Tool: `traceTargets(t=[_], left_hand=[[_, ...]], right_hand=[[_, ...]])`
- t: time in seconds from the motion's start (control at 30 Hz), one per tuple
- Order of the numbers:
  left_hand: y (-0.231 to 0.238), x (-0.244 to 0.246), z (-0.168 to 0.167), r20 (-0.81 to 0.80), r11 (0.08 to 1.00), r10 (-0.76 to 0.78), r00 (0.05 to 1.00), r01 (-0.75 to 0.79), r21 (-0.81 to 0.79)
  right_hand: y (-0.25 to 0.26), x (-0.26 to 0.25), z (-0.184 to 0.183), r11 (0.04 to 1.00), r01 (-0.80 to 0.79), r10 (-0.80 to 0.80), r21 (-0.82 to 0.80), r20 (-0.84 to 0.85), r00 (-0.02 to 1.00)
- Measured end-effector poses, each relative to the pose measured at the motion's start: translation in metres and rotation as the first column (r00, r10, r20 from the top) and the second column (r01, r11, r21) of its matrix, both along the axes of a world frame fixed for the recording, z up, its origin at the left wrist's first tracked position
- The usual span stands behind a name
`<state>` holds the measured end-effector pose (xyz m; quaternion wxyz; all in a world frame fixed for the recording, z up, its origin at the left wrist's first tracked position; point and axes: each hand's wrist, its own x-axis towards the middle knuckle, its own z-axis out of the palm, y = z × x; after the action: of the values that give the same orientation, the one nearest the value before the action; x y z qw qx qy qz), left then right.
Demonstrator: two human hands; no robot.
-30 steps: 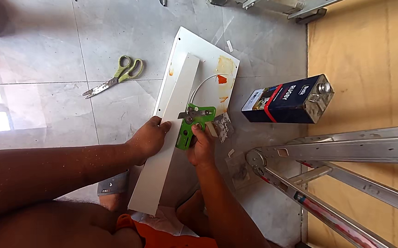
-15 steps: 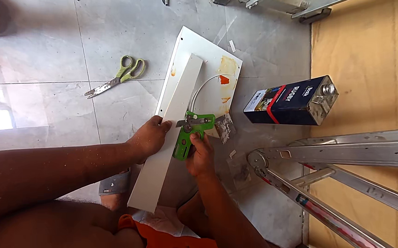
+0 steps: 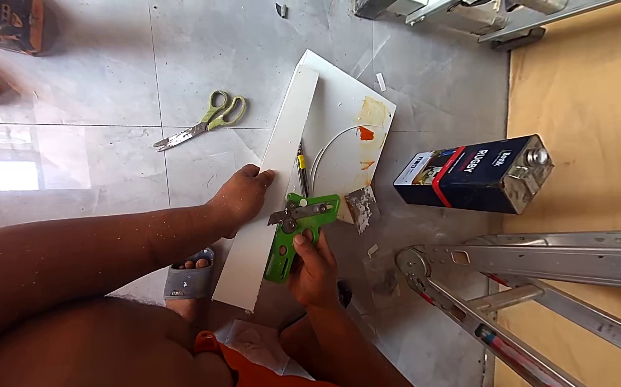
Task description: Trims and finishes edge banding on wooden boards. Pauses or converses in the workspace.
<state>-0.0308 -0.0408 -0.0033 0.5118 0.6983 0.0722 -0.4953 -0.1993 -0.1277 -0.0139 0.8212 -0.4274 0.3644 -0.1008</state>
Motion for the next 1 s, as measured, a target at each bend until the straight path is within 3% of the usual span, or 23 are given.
traceTargets(t=[0.43,0.7,0.9,1.0], left_hand=[[-0.008,0.009,0.004,-0.069,0.998,0.039,0.997,-0.043,-0.047],[-0.007,0.024,0.010,0.011,0.994,0.094,0.995,-0.094,-0.048],[-0.005,0.034,0.010,0.061,0.985,0.154,0.986,-0.148,-0.087],[-0.005,0.036,0.009,0.045,0.979,0.179,0.983,-0.174,-0.108]], right_hand=[[0.010,-0.020,0.023,0.998,-0.047,0.047,-0.050,-0.003,0.999],[0.027,-0.040,0.036,0.996,-0.082,0.083,-0.034,0.034,0.996],[0.032,-0.053,0.039,0.989,-0.147,0.149,-0.023,0.089,0.985],[0.027,-0.068,0.049,0.959,-0.274,0.278,-0.065,0.063,0.958]])
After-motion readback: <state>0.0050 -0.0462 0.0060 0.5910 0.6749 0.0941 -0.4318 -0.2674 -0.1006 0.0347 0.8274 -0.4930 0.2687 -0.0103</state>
